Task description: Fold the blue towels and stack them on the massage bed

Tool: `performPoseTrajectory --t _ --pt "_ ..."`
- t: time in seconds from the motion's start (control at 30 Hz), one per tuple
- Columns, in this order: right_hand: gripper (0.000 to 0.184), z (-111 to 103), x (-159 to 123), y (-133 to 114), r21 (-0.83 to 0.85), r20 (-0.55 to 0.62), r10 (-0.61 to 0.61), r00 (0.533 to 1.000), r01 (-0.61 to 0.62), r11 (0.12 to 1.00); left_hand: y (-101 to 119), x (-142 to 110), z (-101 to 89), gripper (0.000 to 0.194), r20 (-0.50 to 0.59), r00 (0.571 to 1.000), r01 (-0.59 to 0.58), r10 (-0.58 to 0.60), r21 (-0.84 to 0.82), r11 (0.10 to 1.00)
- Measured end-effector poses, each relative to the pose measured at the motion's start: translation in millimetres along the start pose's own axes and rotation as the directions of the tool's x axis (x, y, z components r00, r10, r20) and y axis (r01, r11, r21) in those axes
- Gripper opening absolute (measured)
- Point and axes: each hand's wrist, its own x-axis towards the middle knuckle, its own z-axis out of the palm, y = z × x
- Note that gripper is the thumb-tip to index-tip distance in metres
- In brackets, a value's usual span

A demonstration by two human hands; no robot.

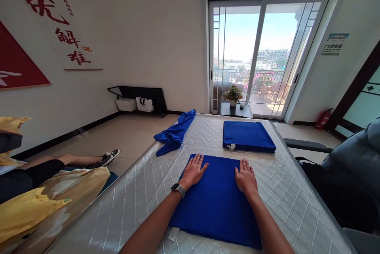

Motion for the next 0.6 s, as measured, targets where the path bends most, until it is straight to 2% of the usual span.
performPoseTrajectory --t 0.07,0.13,0.27,0.4,0.6 --pt "0.069 -1 0 0 -0.005 0.000 0.009 1.000 -0.009 1.000 -20 -3 -5.7 0.079 0.015 0.999 0.043 -0.043 0.017 0.999" --pt "0.068 -2 0 -1 -0.011 0.003 0.017 1.000 -0.017 1.000 -28 -4 -7.4 0.083 0.029 0.998 0.055 -0.056 0.025 0.998" --pt "0.067 -6 -5 -3 -0.028 0.012 0.021 1.000 -0.020 0.999 -25 -4 -4.1 0.085 0.023 0.998 0.051 -0.052 0.024 0.998" --pt "0.067 -5 -22 -3 -0.037 0.004 0.012 1.000 -0.011 0.999 -23 -4 -1.5 0.084 0.014 0.999 0.041 -0.041 0.010 0.999" --pt "0.068 -2 -40 -3 -0.019 0.012 0.005 1.000 -0.005 1.000 -23 1 -12.7 0.087 0.080 0.994 0.072 -0.074 0.035 0.997"
